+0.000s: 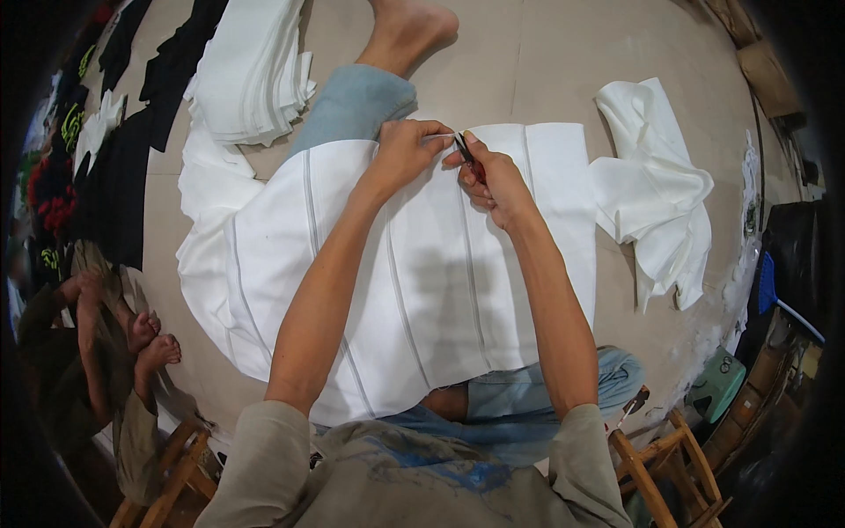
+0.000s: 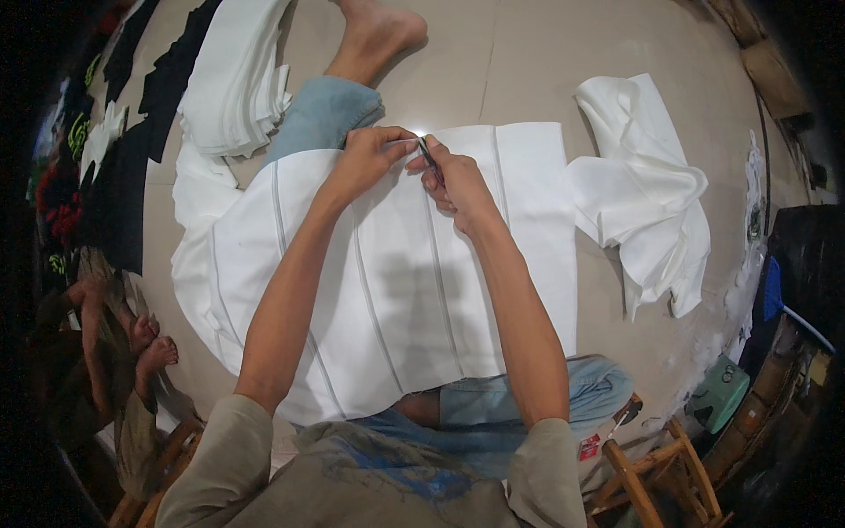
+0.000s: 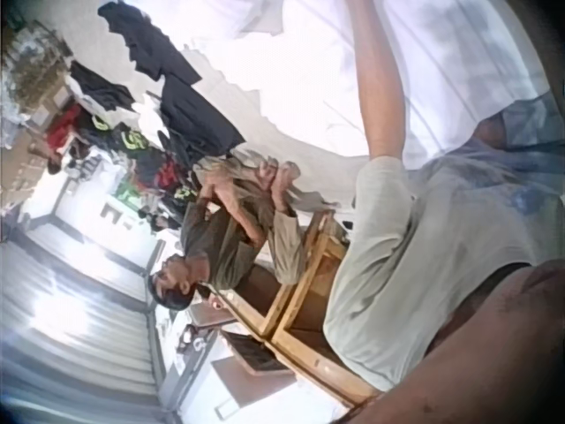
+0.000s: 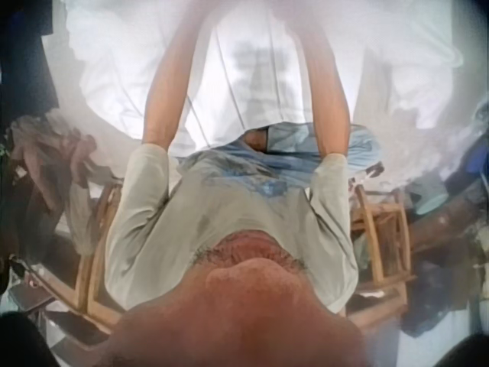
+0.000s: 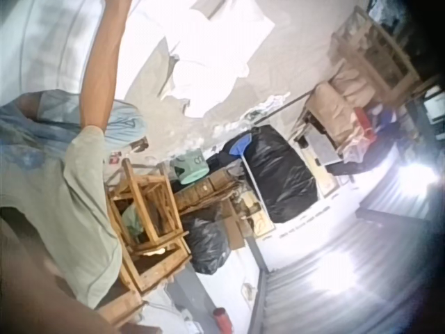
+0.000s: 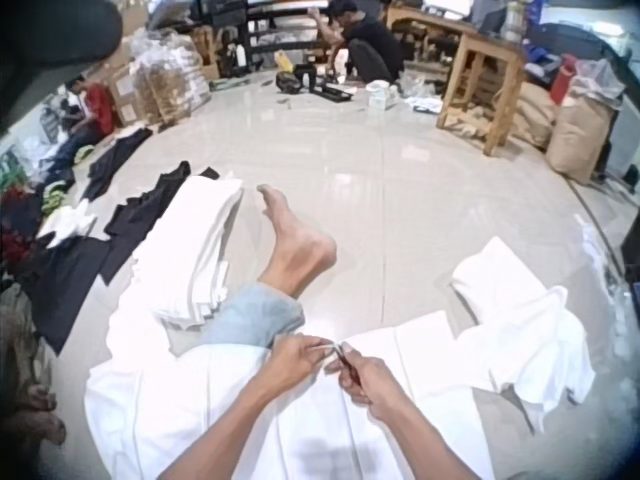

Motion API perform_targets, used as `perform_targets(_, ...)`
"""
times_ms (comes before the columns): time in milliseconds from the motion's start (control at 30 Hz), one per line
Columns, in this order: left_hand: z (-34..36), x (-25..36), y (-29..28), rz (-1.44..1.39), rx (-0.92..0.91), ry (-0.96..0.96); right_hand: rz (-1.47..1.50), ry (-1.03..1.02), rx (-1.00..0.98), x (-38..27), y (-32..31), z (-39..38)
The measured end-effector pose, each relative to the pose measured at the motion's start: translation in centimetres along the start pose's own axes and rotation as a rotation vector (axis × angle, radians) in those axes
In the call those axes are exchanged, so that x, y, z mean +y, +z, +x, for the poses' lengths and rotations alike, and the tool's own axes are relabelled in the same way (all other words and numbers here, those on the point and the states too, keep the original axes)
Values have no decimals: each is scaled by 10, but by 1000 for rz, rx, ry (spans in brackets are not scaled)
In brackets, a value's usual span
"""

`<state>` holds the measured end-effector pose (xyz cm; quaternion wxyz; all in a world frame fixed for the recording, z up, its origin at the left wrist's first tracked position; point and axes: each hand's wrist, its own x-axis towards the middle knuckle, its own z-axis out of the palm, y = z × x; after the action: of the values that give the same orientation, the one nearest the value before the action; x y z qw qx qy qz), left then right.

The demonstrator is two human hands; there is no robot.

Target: The person sits on the floor and uses a red utility knife to cut a large white fabric sheet along pre-marked lines. They repeatedly adjust the fabric and cut along the seams, separating the material into distinct sections.

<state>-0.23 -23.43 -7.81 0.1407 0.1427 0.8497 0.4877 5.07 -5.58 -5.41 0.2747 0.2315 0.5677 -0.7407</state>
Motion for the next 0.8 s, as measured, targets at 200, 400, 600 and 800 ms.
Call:
perform_targets(200, 1, 1, 0, -12, -18, -39, 6, -12, 2, -1, 2, 0)
perform_targets(400, 2, 2, 0, 3, -24, -59, -20, -41, 16, -2, 2, 3)
perform_targets(600, 2, -2, 2, 73, -22, -22, -36, 29, 92, -1, 3, 8)
perform_targets(800, -7, 7, -5, 265, 6, 61, 155, -47, 154, 4, 1, 5)
